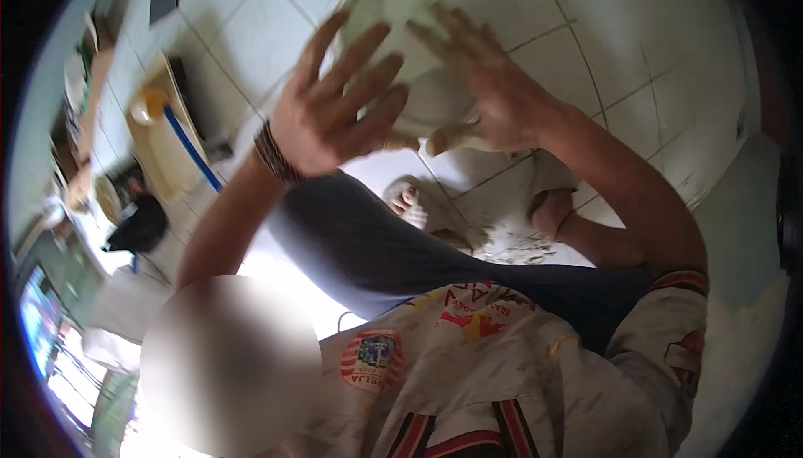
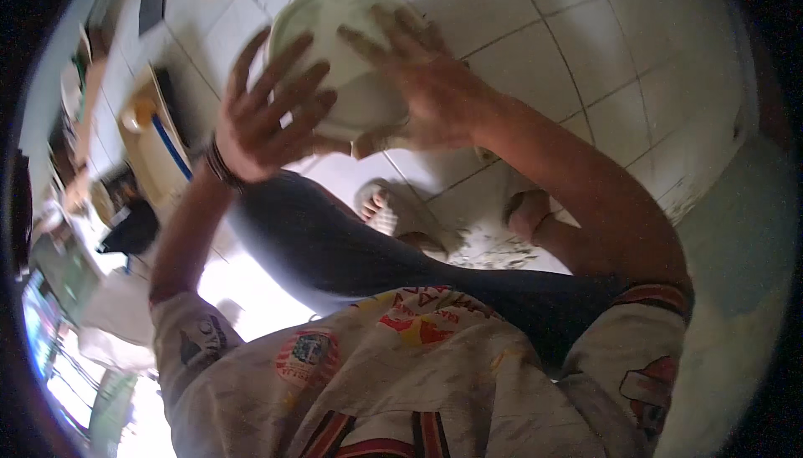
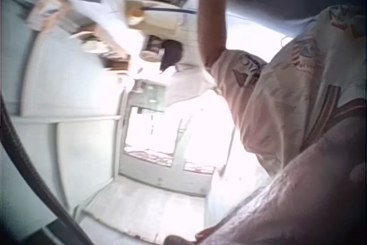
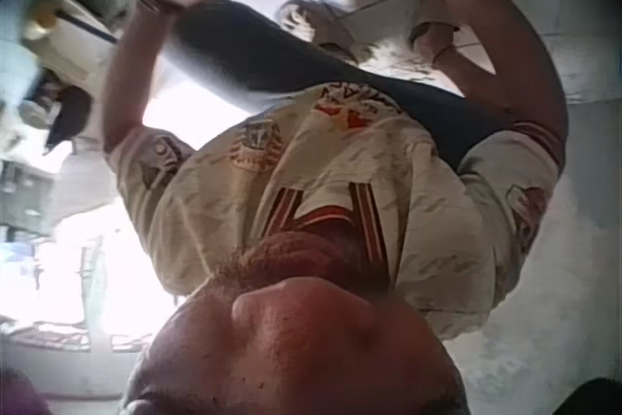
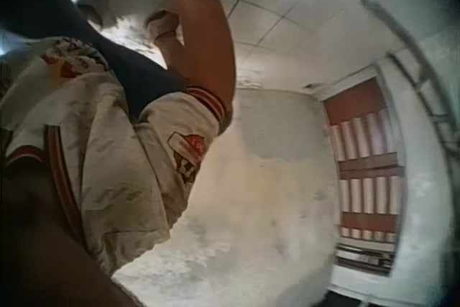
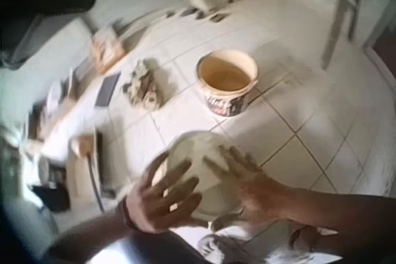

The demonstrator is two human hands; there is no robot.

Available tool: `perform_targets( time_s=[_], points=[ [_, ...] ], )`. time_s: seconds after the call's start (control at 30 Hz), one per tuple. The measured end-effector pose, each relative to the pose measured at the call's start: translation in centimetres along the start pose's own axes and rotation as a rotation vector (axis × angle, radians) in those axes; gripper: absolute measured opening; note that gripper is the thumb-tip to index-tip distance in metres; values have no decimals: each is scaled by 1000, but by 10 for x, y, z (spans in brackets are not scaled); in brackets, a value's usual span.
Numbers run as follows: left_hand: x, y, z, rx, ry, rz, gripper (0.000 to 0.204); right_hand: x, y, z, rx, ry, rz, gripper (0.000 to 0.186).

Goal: Opening a bucket of paint, scraping the excess from the lid, and stirring the paint.

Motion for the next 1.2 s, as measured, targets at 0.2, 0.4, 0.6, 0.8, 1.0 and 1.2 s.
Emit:
perform_targets(
  time_s=[0.2, 0.4, 0.6, 0.8, 1.0, 1.2],
  points=[
    [-7, -10, 32, -304, 44, -635, 62, -26, -1, -15, -466, 878, -8, 106],
    [-8, 9, 34, 19, -111, -294, 67, -39, -8, -46, 216, 801, -66, 62],
    [-17, 29, 35, 148, -169, -172, 60, -29, -5, -85, -242, 1024, -197, 49],
    [-12, 33, 38, 479, -168, -77, 69, -32, 1, -87, -328, 1044, -199, 49],
    [-22, 59, 48, 420, -358, -57, 75, -11, 1, -105, -427, 1035, -235, 49],
    [-55, 111, 56, 91, -377, -224, 76, -28, -8, -89, -524, 1072, -243, 49]
  ],
)
Point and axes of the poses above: each hand's wrist, its own y-axis towards the middle knuckle, its own x-axis out of the back of the hand, z = x × y, the point moved 6 cm from there along y, towards the middle knuckle, and after that the axes turned 14 degrees about -z, right-handed, at the moved point
